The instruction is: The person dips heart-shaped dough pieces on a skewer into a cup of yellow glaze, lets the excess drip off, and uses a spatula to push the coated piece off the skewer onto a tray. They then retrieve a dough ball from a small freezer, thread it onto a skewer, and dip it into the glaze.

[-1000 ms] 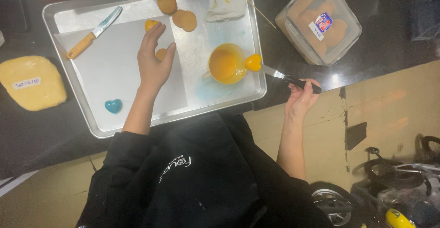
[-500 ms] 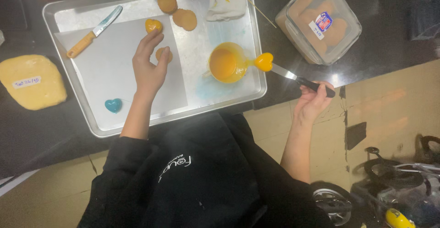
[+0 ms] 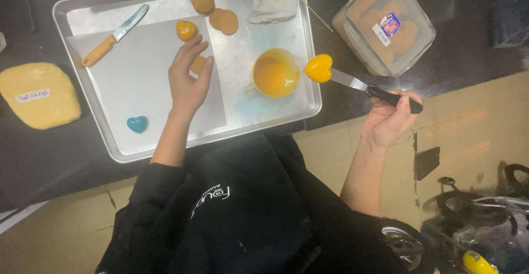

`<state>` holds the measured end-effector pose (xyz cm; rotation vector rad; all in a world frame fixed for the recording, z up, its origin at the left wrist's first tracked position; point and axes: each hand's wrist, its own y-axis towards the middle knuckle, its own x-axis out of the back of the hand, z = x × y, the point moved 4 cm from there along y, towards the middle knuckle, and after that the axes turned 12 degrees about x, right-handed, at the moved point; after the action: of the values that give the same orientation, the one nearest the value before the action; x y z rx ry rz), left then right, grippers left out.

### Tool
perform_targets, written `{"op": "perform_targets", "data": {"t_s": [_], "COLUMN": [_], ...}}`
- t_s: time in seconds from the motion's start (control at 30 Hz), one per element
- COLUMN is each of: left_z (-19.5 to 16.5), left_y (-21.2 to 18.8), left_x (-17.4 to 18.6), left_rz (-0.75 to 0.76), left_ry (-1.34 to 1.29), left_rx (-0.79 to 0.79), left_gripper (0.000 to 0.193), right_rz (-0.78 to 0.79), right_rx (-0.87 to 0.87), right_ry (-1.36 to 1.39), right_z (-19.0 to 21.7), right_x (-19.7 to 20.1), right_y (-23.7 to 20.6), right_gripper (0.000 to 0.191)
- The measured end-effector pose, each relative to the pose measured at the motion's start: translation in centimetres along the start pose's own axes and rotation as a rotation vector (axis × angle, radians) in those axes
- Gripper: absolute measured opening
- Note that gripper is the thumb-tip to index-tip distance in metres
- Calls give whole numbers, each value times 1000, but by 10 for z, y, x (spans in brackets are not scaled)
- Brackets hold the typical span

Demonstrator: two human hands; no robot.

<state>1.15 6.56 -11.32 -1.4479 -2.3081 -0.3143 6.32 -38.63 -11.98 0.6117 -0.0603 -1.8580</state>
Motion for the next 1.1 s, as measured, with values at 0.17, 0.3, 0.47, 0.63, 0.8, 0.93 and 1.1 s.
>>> {"op": "perform_targets", "data": {"t_s": [0.17,0.3,0.47,0.63,0.8,0.93,1.1], "left_z": [1,2,2,2,3,5,7], "left_y": [-1,-2,-3,-4,-4,-4,-4], "left_x": [-2,-2,-2,-2,-1,0,0], "left_rz": [9,11,18,20,14,11,7], "left_ry": [6,0,0,7,-2,-2,-2], "left_rx": [13,25,44,35,31,29,22], "left_gripper": [30,29,29,29,29,29,29], "right_rz": [11,-71,-104,-130,-157,-147,-142], "right_rx": [-68,-159,-228,-227,-221,-196,-176], "right_ry": [3,-6,-1,-20,-22,-39,-29], "right_z": [-28,-57,-72,-73,-71,-66,-57], "right_x": [8,22,37,47,53,58,60], "right_y": [-11,-29,-46,-46,-43,-40,-35], "right_gripper": [19,16,17,16,17,17,18]}}
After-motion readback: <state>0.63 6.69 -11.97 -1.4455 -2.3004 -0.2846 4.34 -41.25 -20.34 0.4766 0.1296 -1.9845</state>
